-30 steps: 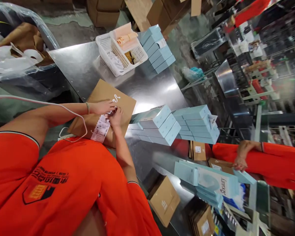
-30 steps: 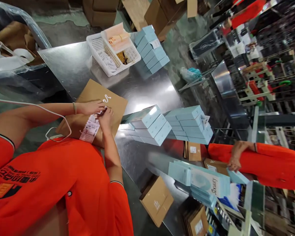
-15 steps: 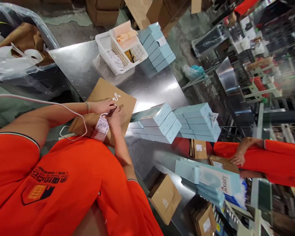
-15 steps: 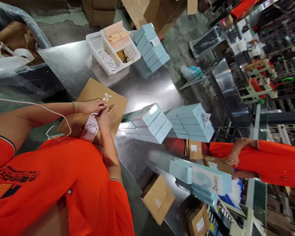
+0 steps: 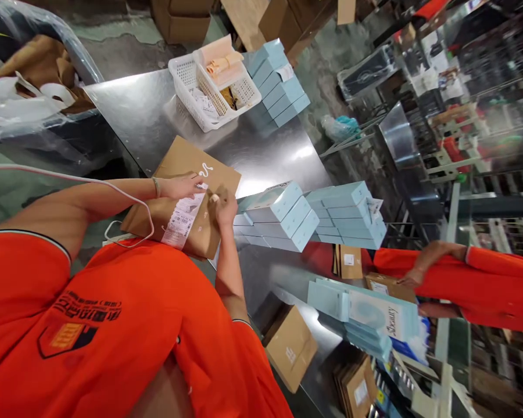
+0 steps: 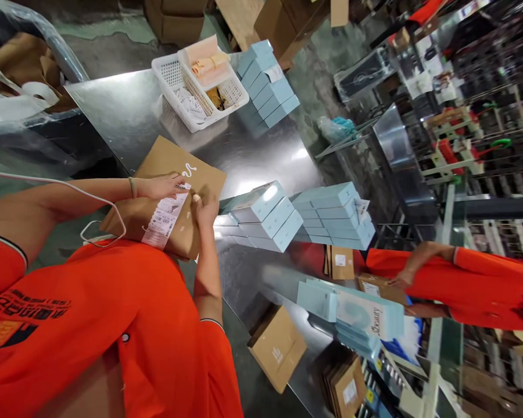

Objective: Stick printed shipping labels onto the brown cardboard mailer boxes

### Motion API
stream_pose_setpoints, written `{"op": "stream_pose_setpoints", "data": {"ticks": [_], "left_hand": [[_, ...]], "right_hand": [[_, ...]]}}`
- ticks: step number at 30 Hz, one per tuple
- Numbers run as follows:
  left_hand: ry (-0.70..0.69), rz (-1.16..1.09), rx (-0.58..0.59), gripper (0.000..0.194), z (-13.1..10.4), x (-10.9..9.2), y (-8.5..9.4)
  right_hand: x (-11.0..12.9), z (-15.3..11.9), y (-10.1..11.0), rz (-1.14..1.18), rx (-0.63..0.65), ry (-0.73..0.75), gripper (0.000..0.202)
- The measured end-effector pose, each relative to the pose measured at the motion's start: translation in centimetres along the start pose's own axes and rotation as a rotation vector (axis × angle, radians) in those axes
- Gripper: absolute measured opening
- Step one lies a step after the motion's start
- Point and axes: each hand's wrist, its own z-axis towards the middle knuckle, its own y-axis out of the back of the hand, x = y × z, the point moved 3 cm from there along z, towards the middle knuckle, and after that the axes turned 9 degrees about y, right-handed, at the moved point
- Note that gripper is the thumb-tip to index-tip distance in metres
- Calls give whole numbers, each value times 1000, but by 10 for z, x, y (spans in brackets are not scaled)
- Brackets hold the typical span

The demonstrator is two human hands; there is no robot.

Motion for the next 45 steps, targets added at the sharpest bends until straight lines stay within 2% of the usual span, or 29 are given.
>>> {"op": "stream_pose_setpoints", "data": {"ticks": [1,3,7,10,14,17,20,23,24,27,30,34,37,39,41,43,45], "left_hand": [[5,21,12,53,2,-1,2],[11,72,60,58,4,-3,7],[25,137,148,63,6,-11,16],[72,119,148,69,6,-17,22],[156,14,145,71,10,-20,32],[157,60,226,96,14,-20,37],[125,168,284,117,17,-19,36],[87,215,259,114,15,-19,31],[79,219,243,113,14,-18,29],[52,227,210,114,9,-15,24],[28,211,198,117,6,-9,23],[16,135,168,120,7,-4,23],[30,129,156,133,6,-2,21],[49,110,138,140,3,0,22],[83,34,96,140,-1,2,28],[152,-68,32,132,-8,2,38],[256,-141,-72,116,-15,0,47]], "right_hand": [[-3,-4,0,55,-9,36,52],[-1,-14,-7,160,10,152,45],[17,-32,-33,206,222,443,40],[21,-46,-41,88,354,490,40],[18,-74,-28,-68,430,520,57],[12,-88,-15,-81,427,513,55],[7,-80,-11,-47,311,442,46],[12,-56,-22,20,136,394,47],[16,-48,-29,52,129,405,47],[25,-38,-53,155,243,464,40],[22,-43,-60,237,287,461,37],[15,-40,-50,300,204,362,45],[26,-24,-47,192,88,264,55],[41,-16,-51,67,127,267,62],[56,-13,-57,-74,241,288,73],[65,-15,-59,-200,322,277,80],[68,-19,-57,-260,349,260,81]]}}
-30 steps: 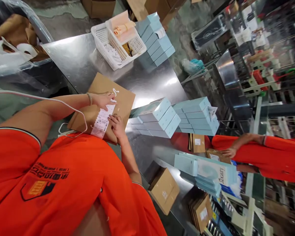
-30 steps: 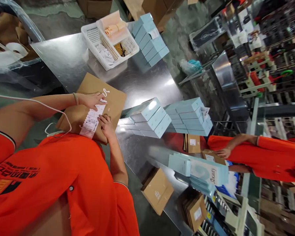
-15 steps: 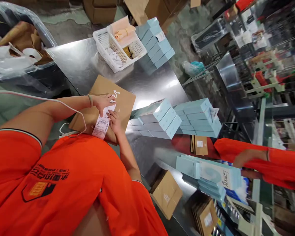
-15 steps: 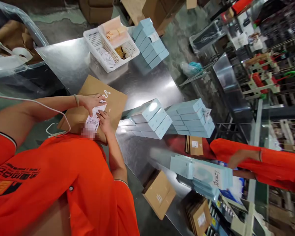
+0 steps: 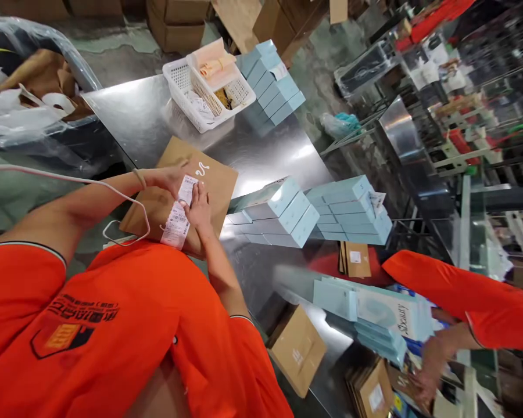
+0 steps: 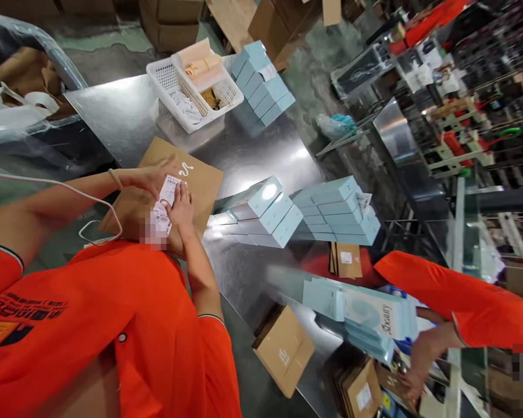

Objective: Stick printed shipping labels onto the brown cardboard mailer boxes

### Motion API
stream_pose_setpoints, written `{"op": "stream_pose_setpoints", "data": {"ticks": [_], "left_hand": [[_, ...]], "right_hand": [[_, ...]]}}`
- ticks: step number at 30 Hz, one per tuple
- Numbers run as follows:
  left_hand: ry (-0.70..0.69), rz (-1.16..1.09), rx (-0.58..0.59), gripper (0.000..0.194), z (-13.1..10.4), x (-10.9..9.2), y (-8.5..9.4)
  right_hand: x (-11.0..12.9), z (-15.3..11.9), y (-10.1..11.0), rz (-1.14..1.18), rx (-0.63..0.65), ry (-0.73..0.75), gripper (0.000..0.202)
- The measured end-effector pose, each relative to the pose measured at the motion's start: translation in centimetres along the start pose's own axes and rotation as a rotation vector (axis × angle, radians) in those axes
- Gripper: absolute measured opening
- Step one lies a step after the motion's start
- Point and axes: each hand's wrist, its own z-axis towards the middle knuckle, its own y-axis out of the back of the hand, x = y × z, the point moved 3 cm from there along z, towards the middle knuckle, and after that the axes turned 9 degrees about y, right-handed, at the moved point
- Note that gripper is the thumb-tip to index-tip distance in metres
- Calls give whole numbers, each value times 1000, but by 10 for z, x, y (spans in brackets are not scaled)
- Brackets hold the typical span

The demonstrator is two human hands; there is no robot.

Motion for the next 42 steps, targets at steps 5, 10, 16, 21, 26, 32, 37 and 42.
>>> {"op": "stream_pose_setpoints", "data": {"ticks": [5,10,16,21,26,32,37,42], "left_hand": [[91,-20,-125,72,-25,-11,-13],[83,48,-64,66,-32,-6,-29],[428,-16,-268,46,-61,-3,-18],[485,-104,-52,35,-107,-12,-49],[414,10,-122,64,-114,-35,-70],[414,113,-149,63,-114,-37,-79],[383,114,-162,59,-119,-36,-78],[410,111,-154,62,-124,-38,-80]], "right_hand": [[-1,-3,3,10,2,-3,81],[-3,1,6,44,-6,-1,83],[-9,4,12,42,-7,-8,85],[-19,18,16,35,-29,-76,85],[-35,30,27,155,-168,-92,64],[-46,-42,24,502,-609,-367,51],[14,-147,-31,647,-525,-567,24],[69,-185,-58,723,-568,-661,28]]}}
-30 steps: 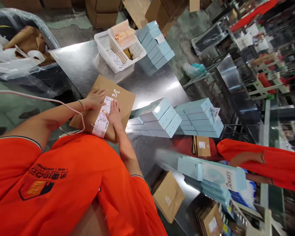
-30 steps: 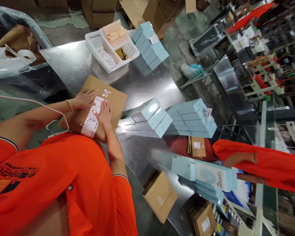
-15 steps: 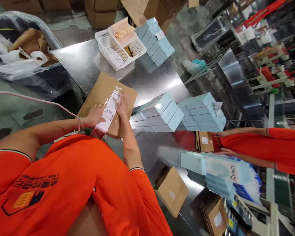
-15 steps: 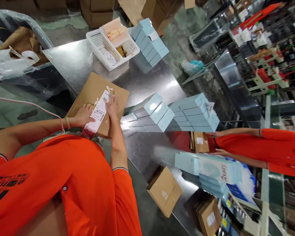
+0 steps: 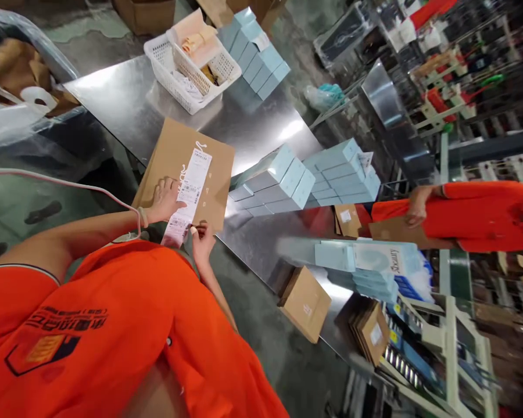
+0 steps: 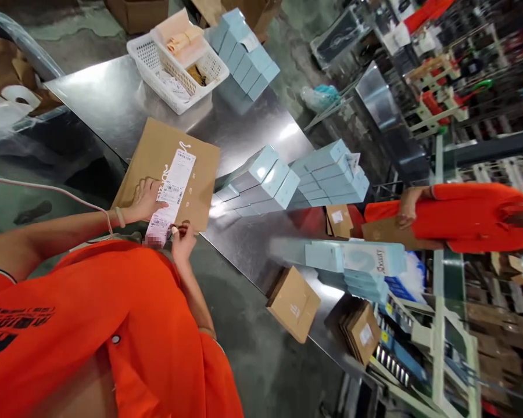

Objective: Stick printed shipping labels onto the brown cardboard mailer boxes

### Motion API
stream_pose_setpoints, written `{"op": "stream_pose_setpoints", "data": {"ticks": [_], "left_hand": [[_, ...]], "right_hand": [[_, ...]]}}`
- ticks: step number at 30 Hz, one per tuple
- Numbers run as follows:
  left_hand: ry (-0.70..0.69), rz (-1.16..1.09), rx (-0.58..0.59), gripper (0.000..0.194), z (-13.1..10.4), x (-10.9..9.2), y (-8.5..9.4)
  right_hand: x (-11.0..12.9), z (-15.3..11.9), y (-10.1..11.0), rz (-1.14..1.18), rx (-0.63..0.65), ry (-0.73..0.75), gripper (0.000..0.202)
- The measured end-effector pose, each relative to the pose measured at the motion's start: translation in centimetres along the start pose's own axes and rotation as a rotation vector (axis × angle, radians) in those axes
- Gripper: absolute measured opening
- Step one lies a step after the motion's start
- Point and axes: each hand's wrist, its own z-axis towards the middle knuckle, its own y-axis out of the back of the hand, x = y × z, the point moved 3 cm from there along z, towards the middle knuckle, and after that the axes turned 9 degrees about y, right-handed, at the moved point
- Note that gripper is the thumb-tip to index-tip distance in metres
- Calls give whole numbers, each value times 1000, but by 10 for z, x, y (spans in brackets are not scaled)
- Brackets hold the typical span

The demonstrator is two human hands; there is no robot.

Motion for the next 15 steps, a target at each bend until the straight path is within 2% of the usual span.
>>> {"op": "stream_pose_setpoints", "data": {"ticks": [2,5,9,11,15], "left_hand": [[-2,-3,-2,65,-3,1,-3],[-19,-20,0,70,-10,2,-9],[-14,-39,26,72,-16,5,-12],[-18,-36,38,72,-17,7,-13],[-52,-108,11,67,-16,16,-14]], "right_hand": [[8,-6,-9,53,-71,-4,38],[13,-11,-26,141,-135,-87,53],[14,-10,-42,243,-181,-138,54],[16,-1,-43,301,-153,-139,50],[29,32,-36,457,25,-110,38]]}}
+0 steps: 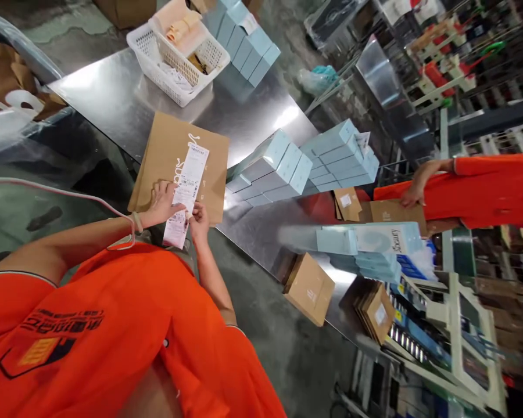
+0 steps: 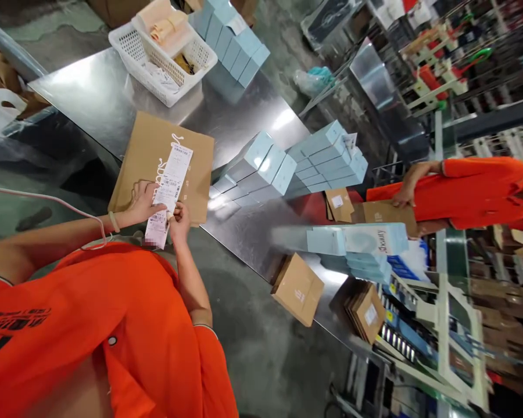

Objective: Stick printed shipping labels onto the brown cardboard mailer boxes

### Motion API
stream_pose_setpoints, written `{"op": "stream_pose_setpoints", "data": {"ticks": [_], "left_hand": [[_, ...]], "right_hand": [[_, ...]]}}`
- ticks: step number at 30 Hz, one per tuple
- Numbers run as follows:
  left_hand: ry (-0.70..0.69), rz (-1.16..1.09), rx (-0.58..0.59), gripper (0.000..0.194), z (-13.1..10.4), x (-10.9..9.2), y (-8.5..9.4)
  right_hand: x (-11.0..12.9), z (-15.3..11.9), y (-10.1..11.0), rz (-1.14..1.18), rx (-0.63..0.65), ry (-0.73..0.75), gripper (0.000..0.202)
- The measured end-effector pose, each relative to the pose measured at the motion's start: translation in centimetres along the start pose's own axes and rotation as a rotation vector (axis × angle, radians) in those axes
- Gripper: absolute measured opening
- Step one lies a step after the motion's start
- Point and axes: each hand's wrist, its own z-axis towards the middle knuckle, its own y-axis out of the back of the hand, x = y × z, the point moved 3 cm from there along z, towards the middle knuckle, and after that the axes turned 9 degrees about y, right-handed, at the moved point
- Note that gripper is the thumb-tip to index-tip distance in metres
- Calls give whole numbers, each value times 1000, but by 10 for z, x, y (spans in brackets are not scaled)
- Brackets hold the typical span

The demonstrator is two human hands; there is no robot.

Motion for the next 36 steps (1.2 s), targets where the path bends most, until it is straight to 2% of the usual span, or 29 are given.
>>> {"op": "stream_pose_setpoints", "data": {"ticks": [2,4,8,11,13,14,15,17,20,23,26,30,32,36], "left_hand": [[-2,-154,-24,61,3,4,2],[83,-375,1,58,8,6,6],[341,-813,220,62,24,-2,12],[354,-1090,371,81,37,-16,18],[384,-1231,415,102,43,-22,19],[405,-1278,422,106,45,-24,19],[420,-1306,421,104,46,-26,18],[411,-1317,409,87,45,-30,16],[368,-1318,365,70,37,-36,11],[330,-1328,310,68,25,-41,4],[295,-1334,256,67,14,-47,-4],[285,-1346,216,77,-2,-52,-14],[304,-1333,192,74,-12,-52,-15],[375,-1280,77,73,-46,-50,-10]], "right_hand": [[13,12,3,39,88,17,32],[23,16,9,46,137,52,31],[28,11,24,50,198,122,27],[22,5,34,75,275,138,30],[20,3,41,101,328,145,34],[20,4,45,115,359,147,35],[21,5,49,129,390,148,36],[25,10,55,143,456,144,40],[35,24,60,199,533,111,61],[45,46,57,297,456,109,75],[49,66,50,274,350,173,64],[47,72,46,189,356,264,34],[46,67,46,185,388,257,31],[45,51,48,170,458,204,39]]}}
